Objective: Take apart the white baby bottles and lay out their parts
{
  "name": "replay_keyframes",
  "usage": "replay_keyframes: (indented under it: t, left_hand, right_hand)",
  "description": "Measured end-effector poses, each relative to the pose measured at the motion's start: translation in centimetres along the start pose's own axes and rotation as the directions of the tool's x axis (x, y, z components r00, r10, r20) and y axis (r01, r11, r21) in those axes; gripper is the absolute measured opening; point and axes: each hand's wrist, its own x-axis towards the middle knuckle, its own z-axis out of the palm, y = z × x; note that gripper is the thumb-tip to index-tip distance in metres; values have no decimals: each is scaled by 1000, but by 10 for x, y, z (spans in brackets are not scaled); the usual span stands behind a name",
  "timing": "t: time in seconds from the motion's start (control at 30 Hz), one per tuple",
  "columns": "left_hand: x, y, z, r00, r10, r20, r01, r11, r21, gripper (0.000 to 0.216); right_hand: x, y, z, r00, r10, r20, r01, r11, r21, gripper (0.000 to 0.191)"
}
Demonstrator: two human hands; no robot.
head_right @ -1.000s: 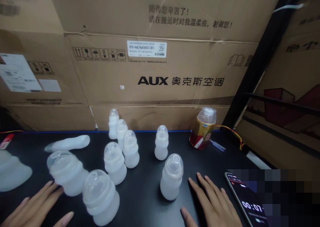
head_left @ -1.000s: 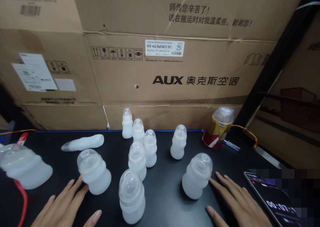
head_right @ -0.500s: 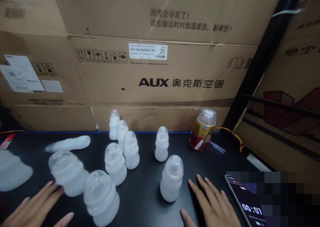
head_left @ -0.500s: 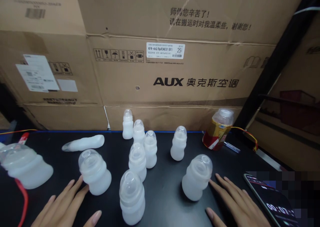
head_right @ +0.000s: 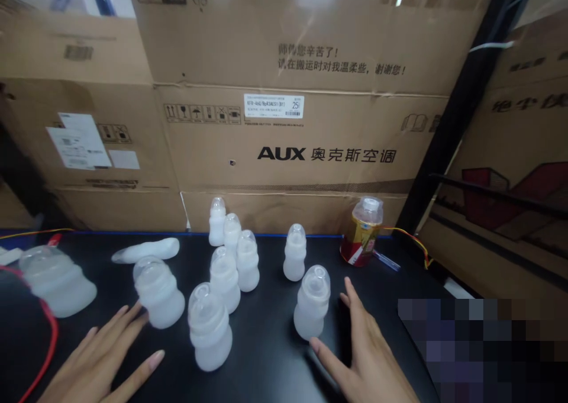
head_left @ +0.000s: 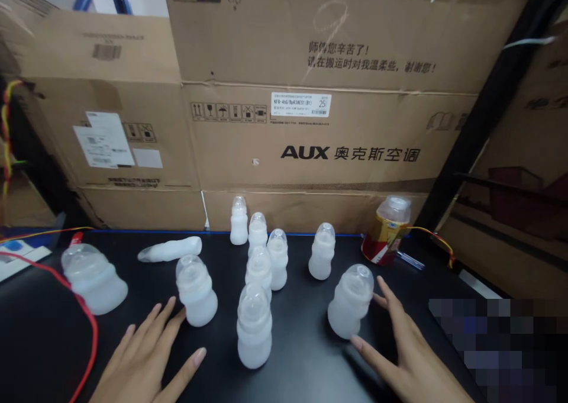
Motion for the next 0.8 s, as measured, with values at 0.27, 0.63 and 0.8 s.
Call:
replay_keyframes:
  t: [0.27, 0.63, 0.8]
  left_hand:
    - [13, 51, -36, 963, -167, 212, 158, 986, 57, 100]
    - [12, 57, -44, 966, -249, 74, 260, 917, -301, 98]
    - [1, 65, -68, 928, -250, -277, 111, 893, -436, 56]
  right_hand:
    - [39, -42, 12, 995, -98, -7, 91, 894, 440, 77]
    - [17, -44, -11, 981, -166, 101, 109, 901, 421, 48]
    - [5, -37, -13, 985, -162, 53, 124, 897, 424, 49]
